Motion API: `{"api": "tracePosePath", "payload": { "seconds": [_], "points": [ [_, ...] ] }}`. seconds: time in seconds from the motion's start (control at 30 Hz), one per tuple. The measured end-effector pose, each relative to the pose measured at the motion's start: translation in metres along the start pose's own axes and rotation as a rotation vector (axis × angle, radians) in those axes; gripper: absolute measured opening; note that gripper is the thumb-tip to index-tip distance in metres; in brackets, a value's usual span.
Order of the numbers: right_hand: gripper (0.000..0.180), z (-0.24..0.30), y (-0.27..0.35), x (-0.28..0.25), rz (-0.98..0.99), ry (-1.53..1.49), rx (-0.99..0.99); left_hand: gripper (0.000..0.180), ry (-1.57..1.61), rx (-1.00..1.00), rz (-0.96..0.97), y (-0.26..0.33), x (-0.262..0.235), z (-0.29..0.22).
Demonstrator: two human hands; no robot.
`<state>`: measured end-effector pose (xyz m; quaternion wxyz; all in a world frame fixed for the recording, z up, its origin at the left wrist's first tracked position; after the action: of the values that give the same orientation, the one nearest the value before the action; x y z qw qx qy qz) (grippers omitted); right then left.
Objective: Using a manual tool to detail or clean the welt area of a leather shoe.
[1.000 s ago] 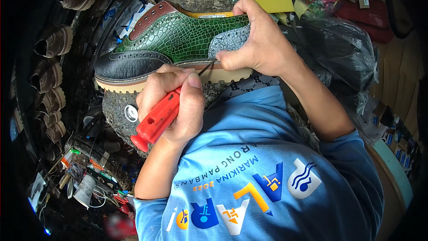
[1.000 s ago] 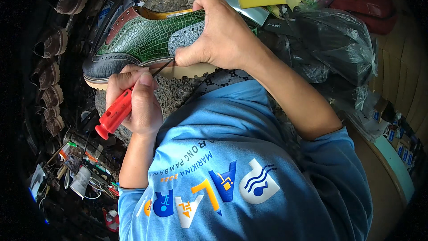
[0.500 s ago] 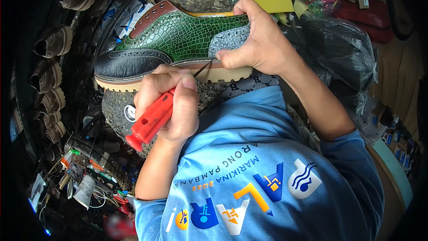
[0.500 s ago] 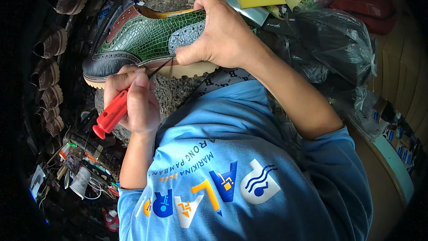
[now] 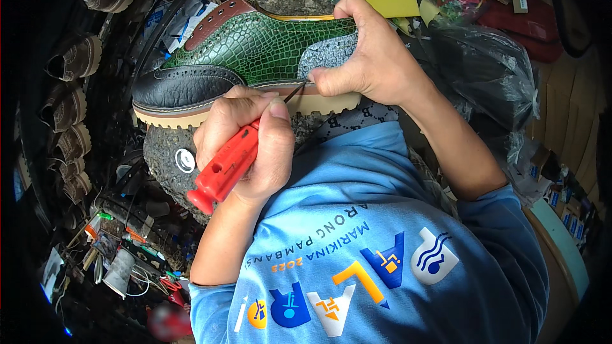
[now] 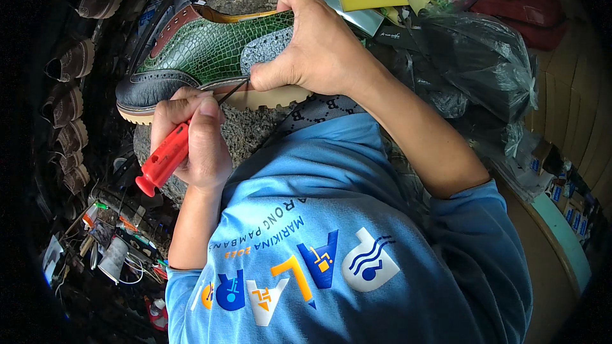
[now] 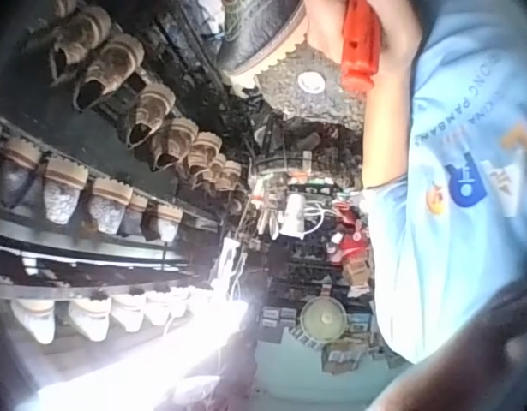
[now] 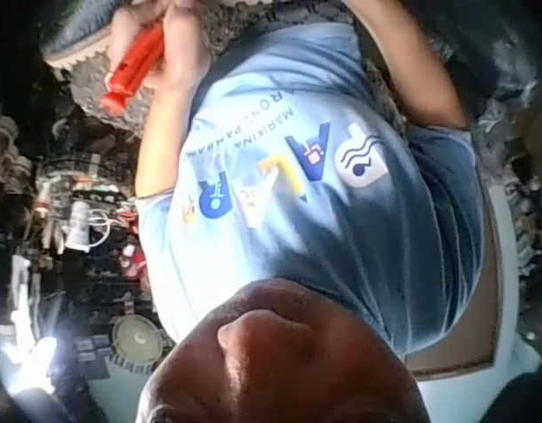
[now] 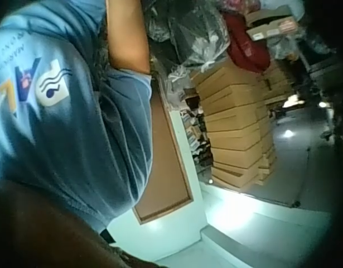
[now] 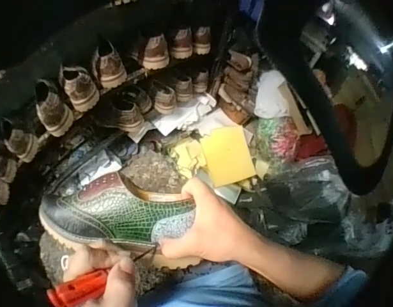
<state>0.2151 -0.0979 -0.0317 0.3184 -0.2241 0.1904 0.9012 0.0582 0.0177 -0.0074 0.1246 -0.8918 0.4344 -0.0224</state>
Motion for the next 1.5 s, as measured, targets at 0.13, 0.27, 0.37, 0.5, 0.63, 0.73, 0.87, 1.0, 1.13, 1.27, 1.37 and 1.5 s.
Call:
{"api": "tracePosePath", "payload": {
  "seconds": [0.13, 0.27, 0.37, 0.5, 0.63, 0.73, 0.87, 1.0, 1.13, 1.27, 1.37, 1.5],
  "points": [
    [0.059, 0.000, 0.001, 0.000, -0.046, 0.040, -0.062, 0.009, -0.059, 0.040, 0.036, -0.002, 0.002, -0.002],
    [0.059, -0.001, 0.002, 0.002, -0.025, 0.013, -0.040, 0.008, 0.109, 0.023, -0.053, 0.001, -0.003, 0.004],
    [0.058, 0.000, 0.002, 0.002, -0.014, 0.020, -0.026, 0.008, 0.179, -0.014, -0.097, 0.001, -0.003, 0.003],
    [0.079, -0.003, 0.001, 0.002, 0.010, -0.010, 0.012, 0.009, 0.099, 0.016, -0.057, 0.000, 0.000, 0.002],
    [0.079, -0.002, 0.001, 0.002, 0.006, 0.019, 0.007, 0.010, 0.078, -0.002, -0.049, 0.000, 0.000, 0.001],
    [0.059, 0.000, 0.002, 0.001, -0.036, 0.049, -0.054, 0.009, 0.083, 0.010, -0.059, -0.001, 0.002, 0.001],
    [0.059, 0.002, 0.005, 0.002, -0.047, 0.035, -0.066, 0.007, 0.226, -0.172, -0.183, -0.001, 0.000, -0.006],
    [0.059, 0.002, 0.005, 0.002, -0.044, 0.024, -0.062, 0.007, 0.261, -0.220, -0.179, -0.002, 0.001, -0.007],
    [0.059, 0.003, 0.006, 0.002, -0.058, 0.033, -0.081, 0.009, 0.213, -0.249, -0.161, -0.004, 0.002, -0.010],
    [0.060, 0.002, 0.006, 0.003, -0.043, 0.030, -0.056, 0.010, 0.167, -0.260, -0.184, -0.004, 0.005, -0.009],
    [0.065, 0.001, 0.006, 0.002, -0.025, 0.020, -0.020, 0.011, 0.164, -0.253, -0.098, -0.005, 0.005, -0.012],
    [0.072, 0.000, 0.004, 0.001, -0.012, 0.028, -0.009, 0.014, -0.204, 0.032, 0.058, -0.004, 0.016, -0.024]
  ]
}}
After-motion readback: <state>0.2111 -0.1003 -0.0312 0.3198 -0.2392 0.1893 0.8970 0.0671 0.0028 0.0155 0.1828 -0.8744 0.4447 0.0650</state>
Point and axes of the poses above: each hand's wrist, its own y-axis away from the middle knuckle, its own x-axis out of the palm, z = x × y, the point moved 3 cm from there along -y, towards the middle knuckle, and after that the axes turned 4 degrees about y, right-handed, at the moved point
